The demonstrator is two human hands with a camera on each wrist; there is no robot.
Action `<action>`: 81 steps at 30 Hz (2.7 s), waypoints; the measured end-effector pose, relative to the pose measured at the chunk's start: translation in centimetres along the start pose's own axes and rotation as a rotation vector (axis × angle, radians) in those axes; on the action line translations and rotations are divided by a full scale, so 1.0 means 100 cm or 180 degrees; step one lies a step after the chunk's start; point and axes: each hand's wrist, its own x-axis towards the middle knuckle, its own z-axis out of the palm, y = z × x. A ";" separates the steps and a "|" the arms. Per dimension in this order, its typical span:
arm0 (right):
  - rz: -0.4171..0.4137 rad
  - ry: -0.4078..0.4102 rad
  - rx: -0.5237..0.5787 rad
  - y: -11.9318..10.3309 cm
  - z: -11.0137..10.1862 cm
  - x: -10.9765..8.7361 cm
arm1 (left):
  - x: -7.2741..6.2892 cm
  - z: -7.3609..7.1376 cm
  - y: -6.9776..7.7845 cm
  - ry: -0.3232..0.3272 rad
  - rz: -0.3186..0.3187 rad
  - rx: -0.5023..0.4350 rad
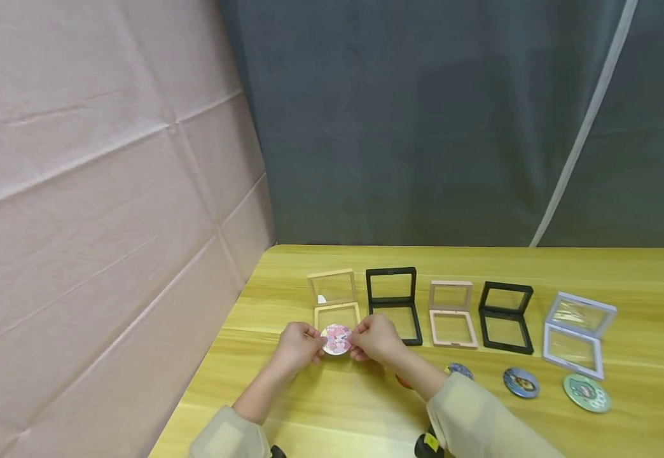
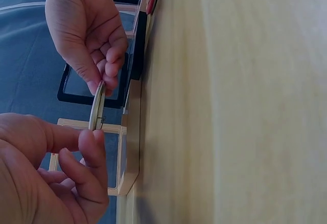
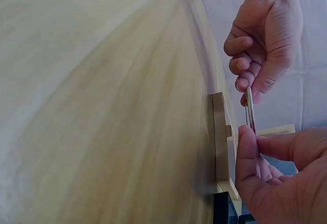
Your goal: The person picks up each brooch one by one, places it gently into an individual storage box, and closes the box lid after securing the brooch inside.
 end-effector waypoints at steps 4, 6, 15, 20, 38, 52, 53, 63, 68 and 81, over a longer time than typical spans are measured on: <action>-0.0035 0.0024 -0.0073 -0.001 0.001 0.004 | 0.003 -0.001 0.001 0.0028 0.0015 0.0026; -0.0043 0.0053 -0.0103 -0.001 0.001 0.007 | 0.005 0.000 0.002 0.0059 0.0000 0.0040; -0.0045 0.0158 -0.0239 -0.008 -0.002 0.018 | 0.016 0.001 0.006 0.0197 -0.0079 0.0230; 0.0055 0.0202 -0.0291 -0.012 -0.003 0.024 | 0.020 0.000 0.009 0.0207 -0.0081 0.0305; 0.0265 0.0294 -0.0198 -0.008 0.003 0.034 | 0.034 0.001 0.000 0.0233 -0.0053 0.0425; 0.0336 0.0294 -0.0332 -0.009 0.004 0.036 | 0.036 0.002 0.000 0.0249 -0.0061 0.0412; 0.0329 0.0295 -0.0344 -0.009 0.004 0.036 | 0.037 0.002 -0.001 0.0245 -0.0064 0.0426; 0.0290 0.0276 -0.0354 -0.008 0.002 0.038 | 0.041 0.004 -0.003 0.0240 -0.0082 0.0479; 0.0296 0.0285 -0.0372 -0.009 0.003 0.039 | 0.042 0.004 -0.004 0.0249 -0.0091 0.0463; 0.0231 0.0344 -0.0391 -0.007 0.003 0.041 | 0.043 0.005 -0.003 0.0317 -0.0082 0.0515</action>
